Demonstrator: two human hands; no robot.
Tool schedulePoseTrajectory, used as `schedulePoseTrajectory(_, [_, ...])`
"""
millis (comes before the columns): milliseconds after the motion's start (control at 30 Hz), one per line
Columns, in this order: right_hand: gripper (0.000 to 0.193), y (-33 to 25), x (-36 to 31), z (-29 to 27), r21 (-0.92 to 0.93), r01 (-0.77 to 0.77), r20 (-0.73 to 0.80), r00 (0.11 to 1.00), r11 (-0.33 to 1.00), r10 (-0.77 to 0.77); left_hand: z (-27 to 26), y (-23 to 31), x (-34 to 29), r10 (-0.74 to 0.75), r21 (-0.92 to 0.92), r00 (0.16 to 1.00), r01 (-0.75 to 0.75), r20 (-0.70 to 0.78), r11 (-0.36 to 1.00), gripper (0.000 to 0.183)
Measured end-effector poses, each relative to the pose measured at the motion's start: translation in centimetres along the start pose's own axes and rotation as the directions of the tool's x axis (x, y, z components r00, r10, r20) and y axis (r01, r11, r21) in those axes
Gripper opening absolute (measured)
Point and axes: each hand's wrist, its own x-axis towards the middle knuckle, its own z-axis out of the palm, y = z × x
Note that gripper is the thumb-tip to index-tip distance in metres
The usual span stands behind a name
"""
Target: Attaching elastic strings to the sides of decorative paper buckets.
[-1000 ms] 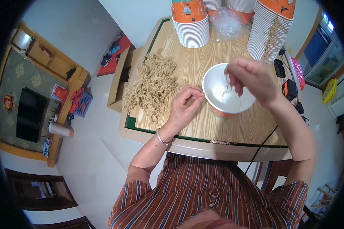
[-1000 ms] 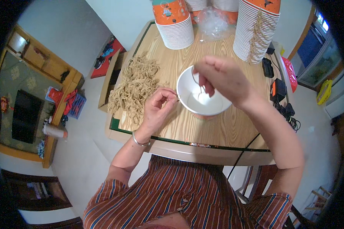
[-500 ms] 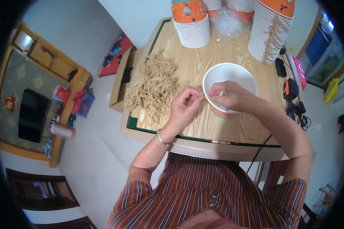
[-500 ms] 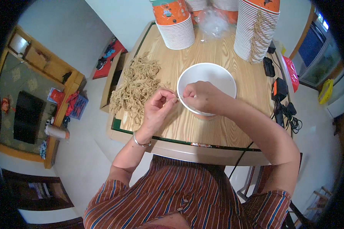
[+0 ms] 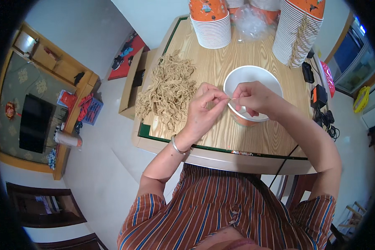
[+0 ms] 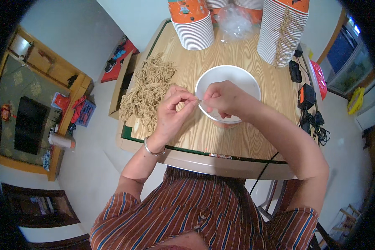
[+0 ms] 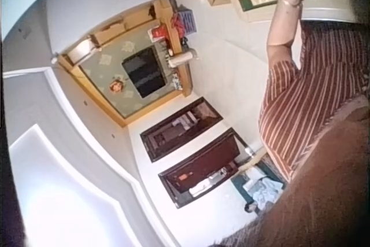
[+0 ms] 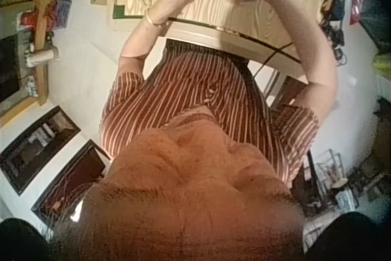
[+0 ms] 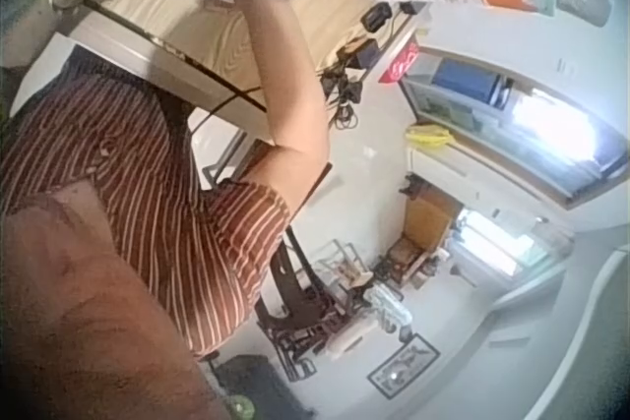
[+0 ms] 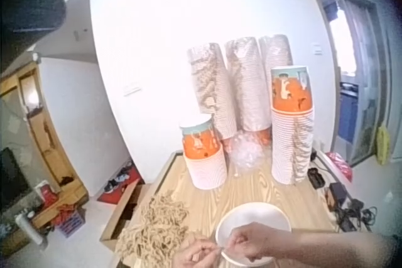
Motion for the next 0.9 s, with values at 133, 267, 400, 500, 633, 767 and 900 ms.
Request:
schedulePoseTrajectory(133, [0.013, 0.2, 0.2, -0.7, 0.137, -0.081, 0.066, 0.995, 0.987, 0.072, 0.4, 0.6, 0.6, -0.028, 0.005, 1.000, 0.028, 0.009, 1.000, 0.008])
schedulePoseTrajectory(267, [0.016, 0.8, 0.5, -1.2, 0.172, -0.080, 0.135, 0.989, 0.982, 0.057, 0.7, -0.1, 0.7, -0.089, -0.056, 0.996, 0.090, 0.028, 0.994, 0.010])
schedulePoseTrajectory(400, [0.021, 0.8, 1.2, -1.5, 0.211, -0.151, 0.161, 0.980, 0.966, 0.118, 0.8, -0.6, 0.4, -0.044, -0.014, 0.998, 0.045, 0.042, 0.999, 0.012])
schedulePoseTrajectory(500, [0.020, 0.4, 1.6, -1.2, 0.161, -0.156, 0.160, 0.978, 0.975, 0.130, 0.9, -0.9, 0.1, -0.044, -0.029, 0.998, 0.045, 0.033, 0.999, 0.013])
schedulePoseTrajectory(633, [0.014, 0.8, 2.2, -1.8, 0.149, -0.169, 0.241, 0.962, 0.974, 0.130, 0.8, -0.8, 0.0, -0.066, -0.050, 0.997, 0.069, 0.047, 0.996, 0.013])
schedulePoseTrajectory(767, [0.011, 0.2, 2.4, -1.7, 0.116, -0.192, 0.255, 0.954, 0.975, 0.157, 0.6, -1.0, 0.1, -0.055, -0.033, 0.997, 0.057, 0.053, 0.998, 0.012])
schedulePoseTrajectory(900, [0.008, 0.1, 2.7, -1.4, 0.065, -0.165, 0.243, 0.959, 0.984, 0.145, 0.4, -0.5, 0.1, -0.039, 0.015, 0.997, 0.039, 0.061, 0.999, 0.011])
